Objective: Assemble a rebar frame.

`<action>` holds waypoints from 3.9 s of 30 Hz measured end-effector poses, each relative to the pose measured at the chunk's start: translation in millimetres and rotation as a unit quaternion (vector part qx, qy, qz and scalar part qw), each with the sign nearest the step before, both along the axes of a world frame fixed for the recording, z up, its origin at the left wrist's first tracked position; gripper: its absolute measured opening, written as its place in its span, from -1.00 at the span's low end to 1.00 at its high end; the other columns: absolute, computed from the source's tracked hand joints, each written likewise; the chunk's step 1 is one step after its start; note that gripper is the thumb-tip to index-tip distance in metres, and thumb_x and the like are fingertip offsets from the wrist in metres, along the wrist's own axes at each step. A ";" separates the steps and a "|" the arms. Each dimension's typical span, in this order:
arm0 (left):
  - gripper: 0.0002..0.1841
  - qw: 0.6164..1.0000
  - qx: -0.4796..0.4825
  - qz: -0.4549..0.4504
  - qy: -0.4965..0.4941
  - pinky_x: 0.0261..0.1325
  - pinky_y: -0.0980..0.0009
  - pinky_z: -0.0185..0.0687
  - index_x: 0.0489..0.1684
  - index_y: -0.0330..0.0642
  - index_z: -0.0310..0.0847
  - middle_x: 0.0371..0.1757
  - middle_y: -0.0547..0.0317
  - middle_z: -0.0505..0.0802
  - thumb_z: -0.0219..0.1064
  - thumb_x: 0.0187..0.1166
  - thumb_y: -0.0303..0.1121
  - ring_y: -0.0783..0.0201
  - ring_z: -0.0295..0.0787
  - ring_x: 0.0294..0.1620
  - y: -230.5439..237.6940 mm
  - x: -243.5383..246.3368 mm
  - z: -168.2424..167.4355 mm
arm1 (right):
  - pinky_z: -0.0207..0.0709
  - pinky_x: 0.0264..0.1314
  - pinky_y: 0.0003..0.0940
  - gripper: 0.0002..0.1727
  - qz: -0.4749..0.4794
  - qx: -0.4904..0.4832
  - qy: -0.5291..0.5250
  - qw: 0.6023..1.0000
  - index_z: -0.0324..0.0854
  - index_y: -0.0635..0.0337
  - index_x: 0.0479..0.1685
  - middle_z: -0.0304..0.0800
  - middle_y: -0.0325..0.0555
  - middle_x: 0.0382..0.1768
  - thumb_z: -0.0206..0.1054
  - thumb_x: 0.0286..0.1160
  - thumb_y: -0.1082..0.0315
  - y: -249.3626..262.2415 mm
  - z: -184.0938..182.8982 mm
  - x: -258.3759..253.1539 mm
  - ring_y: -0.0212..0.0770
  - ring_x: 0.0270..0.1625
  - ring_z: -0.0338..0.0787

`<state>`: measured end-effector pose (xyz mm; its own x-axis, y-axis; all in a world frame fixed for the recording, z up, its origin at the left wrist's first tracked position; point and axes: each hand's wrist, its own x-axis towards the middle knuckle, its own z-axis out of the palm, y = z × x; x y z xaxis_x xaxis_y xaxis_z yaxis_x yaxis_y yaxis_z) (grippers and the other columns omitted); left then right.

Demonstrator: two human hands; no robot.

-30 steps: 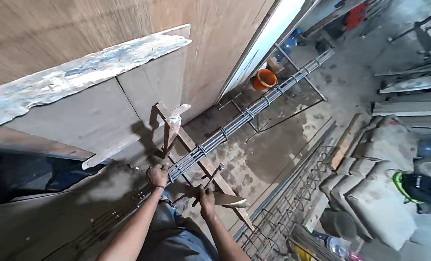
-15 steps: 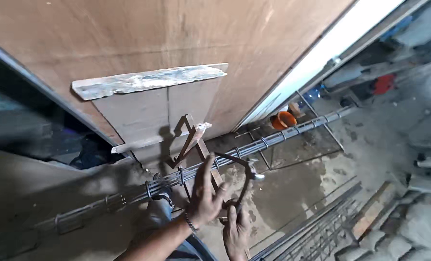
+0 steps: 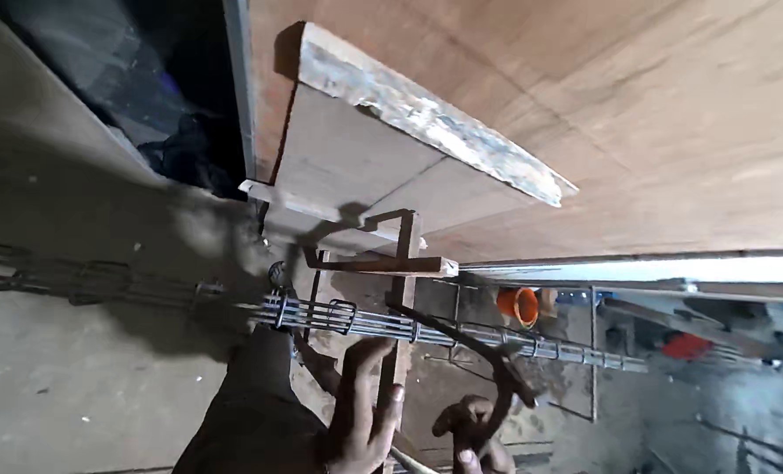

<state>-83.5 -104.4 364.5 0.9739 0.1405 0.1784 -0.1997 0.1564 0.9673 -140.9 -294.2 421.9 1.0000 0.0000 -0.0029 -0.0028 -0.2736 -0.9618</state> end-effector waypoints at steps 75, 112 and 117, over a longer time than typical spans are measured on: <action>-0.48 0.815 -0.058 -0.146 0.558 0.08 -0.05 0.66 0.45 -0.26 0.52 -0.20 -0.18 0.83 -0.08 0.90 -0.02 -0.06 0.80 -0.14 -58.6 80.9 -352.5 | 0.62 -0.26 0.19 -0.41 0.681 -0.619 0.352 0.173 0.42 0.03 0.45 0.75 0.14 -0.27 0.45 0.50 0.04 100.0 -102.8 357.4 0.26 -0.22 0.82; -0.55 0.827 -0.056 -0.053 0.557 -0.02 0.02 0.65 0.30 -0.28 0.60 -0.30 -0.12 0.82 -0.02 0.87 -0.09 0.00 0.78 -0.24 -68.9 69.8 -349.6 | 0.31 0.58 0.02 -0.74 0.759 -0.520 -0.207 0.333 0.67 0.09 0.15 0.79 -0.06 0.11 0.09 0.73 0.44 30.1 -74.6 351.5 0.07 0.39 0.64; -0.56 0.826 -0.065 -0.043 0.559 -0.10 0.10 0.64 0.28 -0.29 0.60 -0.38 -0.03 0.78 -0.02 0.88 -0.10 0.12 0.72 -0.34 -67.8 70.6 -346.7 | 0.22 0.67 0.22 -0.70 0.766 -0.539 -0.161 0.310 0.65 -0.01 0.24 0.73 0.04 0.26 0.10 0.73 0.44 38.6 -72.7 350.5 0.24 0.54 0.53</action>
